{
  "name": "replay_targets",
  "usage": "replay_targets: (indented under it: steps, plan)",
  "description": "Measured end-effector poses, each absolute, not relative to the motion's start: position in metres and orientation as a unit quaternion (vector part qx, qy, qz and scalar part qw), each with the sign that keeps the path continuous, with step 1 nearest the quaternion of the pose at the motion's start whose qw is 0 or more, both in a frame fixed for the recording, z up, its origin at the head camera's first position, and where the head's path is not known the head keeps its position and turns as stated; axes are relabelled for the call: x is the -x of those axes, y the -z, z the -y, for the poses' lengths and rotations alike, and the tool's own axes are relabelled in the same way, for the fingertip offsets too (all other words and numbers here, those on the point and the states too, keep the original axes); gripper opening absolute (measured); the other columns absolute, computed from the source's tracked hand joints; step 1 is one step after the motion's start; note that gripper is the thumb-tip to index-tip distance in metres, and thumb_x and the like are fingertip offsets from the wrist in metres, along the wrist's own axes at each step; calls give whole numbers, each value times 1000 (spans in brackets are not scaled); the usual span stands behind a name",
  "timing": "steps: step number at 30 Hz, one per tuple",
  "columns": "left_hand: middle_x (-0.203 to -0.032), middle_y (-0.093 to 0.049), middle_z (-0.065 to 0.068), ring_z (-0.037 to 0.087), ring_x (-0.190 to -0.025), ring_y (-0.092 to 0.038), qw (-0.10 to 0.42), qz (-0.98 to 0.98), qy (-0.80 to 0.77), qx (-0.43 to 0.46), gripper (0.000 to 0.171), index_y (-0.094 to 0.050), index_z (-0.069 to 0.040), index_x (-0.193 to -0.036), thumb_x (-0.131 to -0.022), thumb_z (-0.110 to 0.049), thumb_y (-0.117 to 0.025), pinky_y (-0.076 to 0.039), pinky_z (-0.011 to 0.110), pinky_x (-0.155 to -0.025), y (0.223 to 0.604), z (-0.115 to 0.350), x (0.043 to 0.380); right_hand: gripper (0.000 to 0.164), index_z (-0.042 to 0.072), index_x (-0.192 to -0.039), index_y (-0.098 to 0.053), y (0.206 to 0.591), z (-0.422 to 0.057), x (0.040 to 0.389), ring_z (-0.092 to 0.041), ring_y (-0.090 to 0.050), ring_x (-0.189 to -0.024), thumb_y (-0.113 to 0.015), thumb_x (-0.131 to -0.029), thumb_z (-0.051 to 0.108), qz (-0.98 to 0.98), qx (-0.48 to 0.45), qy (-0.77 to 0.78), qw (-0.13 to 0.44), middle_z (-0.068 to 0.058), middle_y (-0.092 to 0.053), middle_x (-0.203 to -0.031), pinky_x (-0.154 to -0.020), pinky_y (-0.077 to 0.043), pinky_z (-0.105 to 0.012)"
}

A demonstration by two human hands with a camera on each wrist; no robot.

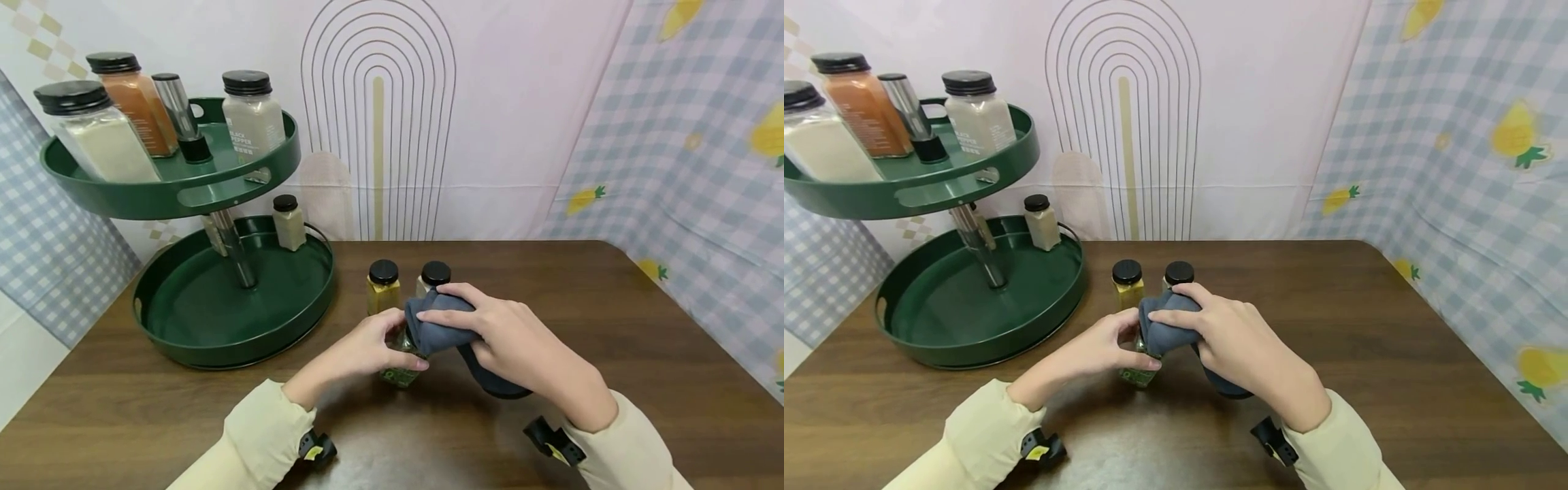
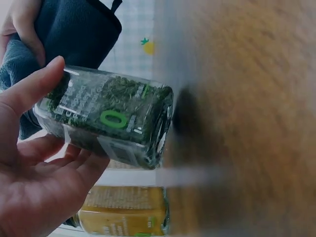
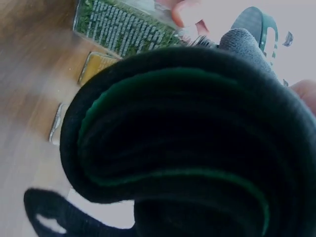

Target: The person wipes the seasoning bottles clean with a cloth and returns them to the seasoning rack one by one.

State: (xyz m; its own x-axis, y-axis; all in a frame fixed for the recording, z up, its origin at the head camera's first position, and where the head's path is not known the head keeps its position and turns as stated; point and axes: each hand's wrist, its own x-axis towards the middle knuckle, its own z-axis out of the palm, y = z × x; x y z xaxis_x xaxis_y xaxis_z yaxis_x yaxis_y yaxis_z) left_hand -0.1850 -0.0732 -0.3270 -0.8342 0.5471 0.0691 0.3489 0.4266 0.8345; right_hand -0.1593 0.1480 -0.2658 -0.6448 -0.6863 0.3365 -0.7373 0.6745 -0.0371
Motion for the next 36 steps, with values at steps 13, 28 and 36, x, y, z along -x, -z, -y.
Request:
replay_targets:
  steps: [13,28,36]
  plan:
    - [-126,-54,-5,8,-109,-53,191,-803,-472,-309,64,-36,-29,-139,-84,-31,-69,-42,29,-94,332,76,187,66,33,-111,-66,265,-149,160,-22,-65,-80,-51,-67,-14,913,-369,-78,156,-4,-54,-125,-54,-44,-31]
    - [-106,-58,-2,9,-94,-54,168,-804,-458,-341,45,-47,-21,-124,-85,-28,-68,-45,26,-83,335,79,188,54,27,-108,-69,261,-161,169,-18,-59,-64,-53,-71,-9,949,-294,-16,117,-8,-57,-122,-43,-33,-26]
    - [-126,-54,-1,10,-110,-52,181,-800,-461,-340,60,-37,-21,-138,-86,-28,-67,-42,27,-94,334,78,187,66,28,-124,-59,259,-151,157,-21,-63,-75,-57,-70,-10,909,-353,-108,193,-7,-52,-132,-54,-43,-28]
